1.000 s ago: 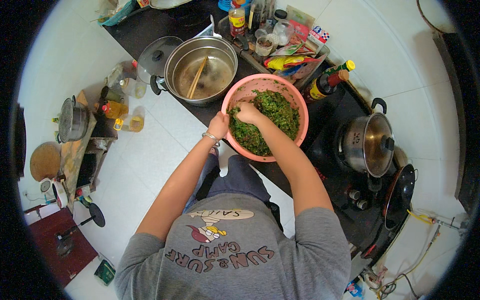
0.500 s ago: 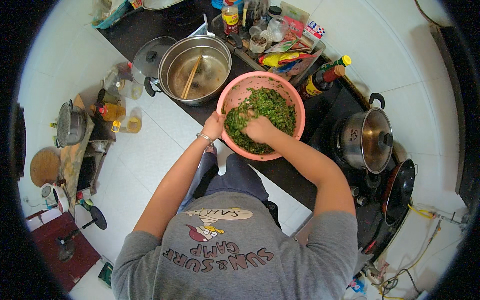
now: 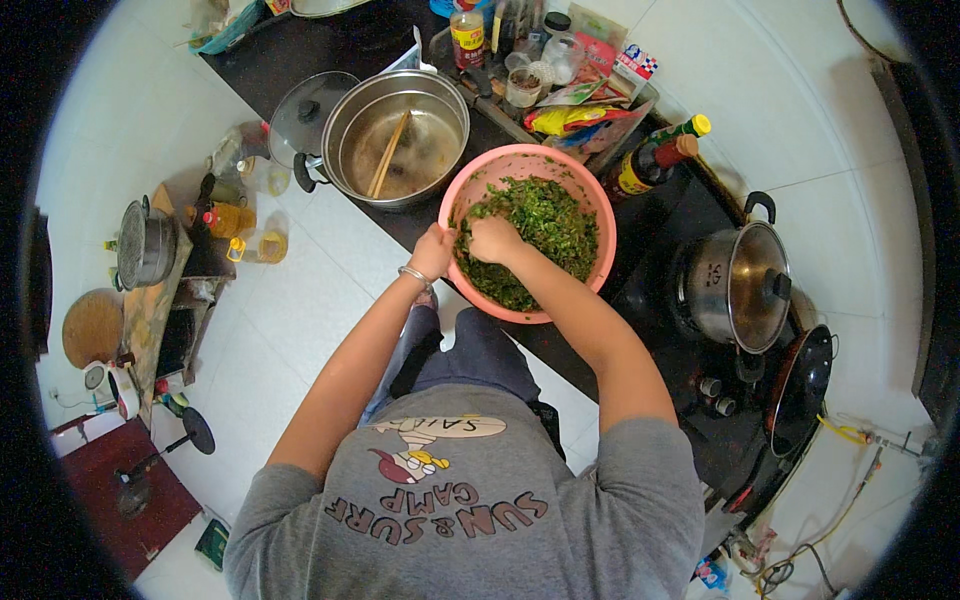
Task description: The person mixes chopped green vegetables in a pink bowl using their hands. They repeatedly lift and turn the vegetable mixture to ensure even distribution of ingredients.
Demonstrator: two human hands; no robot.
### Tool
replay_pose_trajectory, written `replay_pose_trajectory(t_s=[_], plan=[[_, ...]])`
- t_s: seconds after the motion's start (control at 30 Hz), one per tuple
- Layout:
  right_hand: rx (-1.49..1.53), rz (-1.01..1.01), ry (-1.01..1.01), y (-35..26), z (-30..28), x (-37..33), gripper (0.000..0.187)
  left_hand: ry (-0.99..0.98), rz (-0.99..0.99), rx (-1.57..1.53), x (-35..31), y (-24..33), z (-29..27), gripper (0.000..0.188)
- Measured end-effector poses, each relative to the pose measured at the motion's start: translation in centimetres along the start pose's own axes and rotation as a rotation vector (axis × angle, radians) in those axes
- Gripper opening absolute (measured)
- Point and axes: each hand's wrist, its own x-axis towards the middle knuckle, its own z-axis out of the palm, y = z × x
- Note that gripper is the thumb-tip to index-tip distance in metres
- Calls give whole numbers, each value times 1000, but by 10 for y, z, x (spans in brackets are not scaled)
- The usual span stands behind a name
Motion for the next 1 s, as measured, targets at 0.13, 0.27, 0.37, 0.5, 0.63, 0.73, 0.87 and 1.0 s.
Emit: replay_pose_trajectory(t_s=[0.13, 0.27, 0.37, 0.5, 0.63, 0.73, 0.87, 1.0], plan=[[173, -258, -73, 6, -3, -31, 32, -16, -9, -36, -1, 0, 0, 32], [75, -255, -264, 16, -23, -69, 47, -23, -9, -41, -1, 5, -1, 33], [-124, -189, -416, 19, -38, -94, 55, -32, -22, -40, -3, 6, -3, 33], [-121, -66, -500, 2, -89, -111, 56, -19, -16, -36, -4, 6, -3, 33], [-232, -360, -323, 32, -71, -116, 57, -18, -29, -23, -3, 4, 1, 32], [-362, -729, -15, 41, -37, -115, 49, -27, -33, -31, -4, 8, -2, 32], [-489, -564, -138, 29, -10, -95, 28, -31, 0, -44, -3, 3, 0, 31], [-548, -418, 37, 21, 8, -58, 23, -50, 3, -60, -3, -5, -2, 31]])
